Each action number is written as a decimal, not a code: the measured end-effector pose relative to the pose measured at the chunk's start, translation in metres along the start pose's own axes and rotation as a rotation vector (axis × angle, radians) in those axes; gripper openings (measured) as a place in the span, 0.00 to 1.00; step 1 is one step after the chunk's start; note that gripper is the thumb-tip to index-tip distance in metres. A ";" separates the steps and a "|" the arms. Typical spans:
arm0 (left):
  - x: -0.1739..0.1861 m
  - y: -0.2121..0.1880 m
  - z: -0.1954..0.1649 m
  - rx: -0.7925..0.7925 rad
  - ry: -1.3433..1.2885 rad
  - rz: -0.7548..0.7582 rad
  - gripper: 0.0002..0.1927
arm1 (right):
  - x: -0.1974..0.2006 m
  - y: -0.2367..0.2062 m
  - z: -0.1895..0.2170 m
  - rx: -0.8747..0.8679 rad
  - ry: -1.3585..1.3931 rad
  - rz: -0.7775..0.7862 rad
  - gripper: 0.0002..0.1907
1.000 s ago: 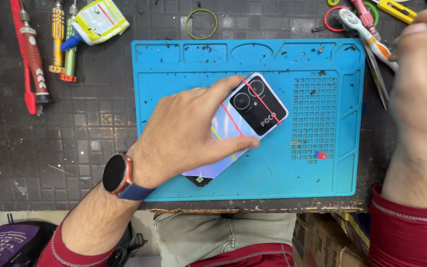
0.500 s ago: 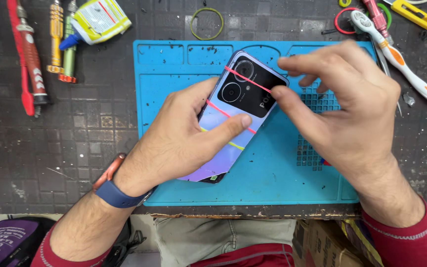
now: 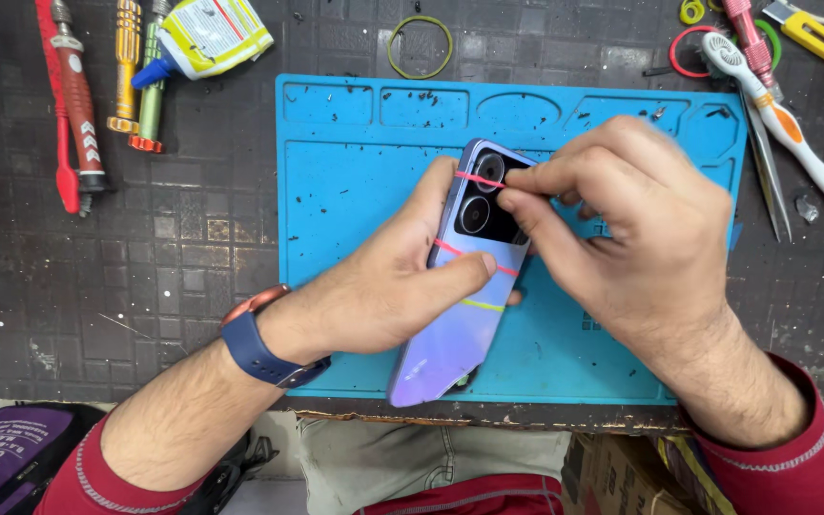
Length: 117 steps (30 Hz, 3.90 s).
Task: The person unwraps a smartphone from bubble wrap, removes the rubber bands, pries off the back cover by hand, and uses a screwdriver to unscrew screws from the phone's internal frame while working on a blue silicone mat. They then work around the exposed battery and camera area of the opened device.
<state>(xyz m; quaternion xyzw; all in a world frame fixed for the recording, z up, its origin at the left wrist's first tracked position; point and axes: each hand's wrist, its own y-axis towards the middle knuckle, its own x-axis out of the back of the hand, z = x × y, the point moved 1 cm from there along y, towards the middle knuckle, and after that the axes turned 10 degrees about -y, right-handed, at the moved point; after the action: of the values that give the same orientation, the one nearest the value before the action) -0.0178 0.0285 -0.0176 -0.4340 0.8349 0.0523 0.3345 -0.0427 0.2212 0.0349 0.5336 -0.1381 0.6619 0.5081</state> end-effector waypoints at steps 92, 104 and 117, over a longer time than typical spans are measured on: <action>0.015 -0.008 0.002 -0.217 0.092 -0.347 0.43 | -0.032 -0.015 0.008 0.433 0.518 0.318 0.33; 0.007 -0.010 -0.005 -0.219 0.003 -0.395 0.43 | -0.033 -0.022 0.016 0.525 0.484 0.355 0.19; 0.002 -0.009 -0.015 -0.502 -0.205 -0.404 0.39 | -0.024 -0.020 0.020 0.674 0.261 -0.002 0.19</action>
<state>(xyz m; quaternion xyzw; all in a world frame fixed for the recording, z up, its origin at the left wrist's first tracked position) -0.0197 0.0157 -0.0057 -0.6521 0.6550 0.2321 0.3029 -0.0171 0.2034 0.0155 0.5823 0.1544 0.7323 0.3174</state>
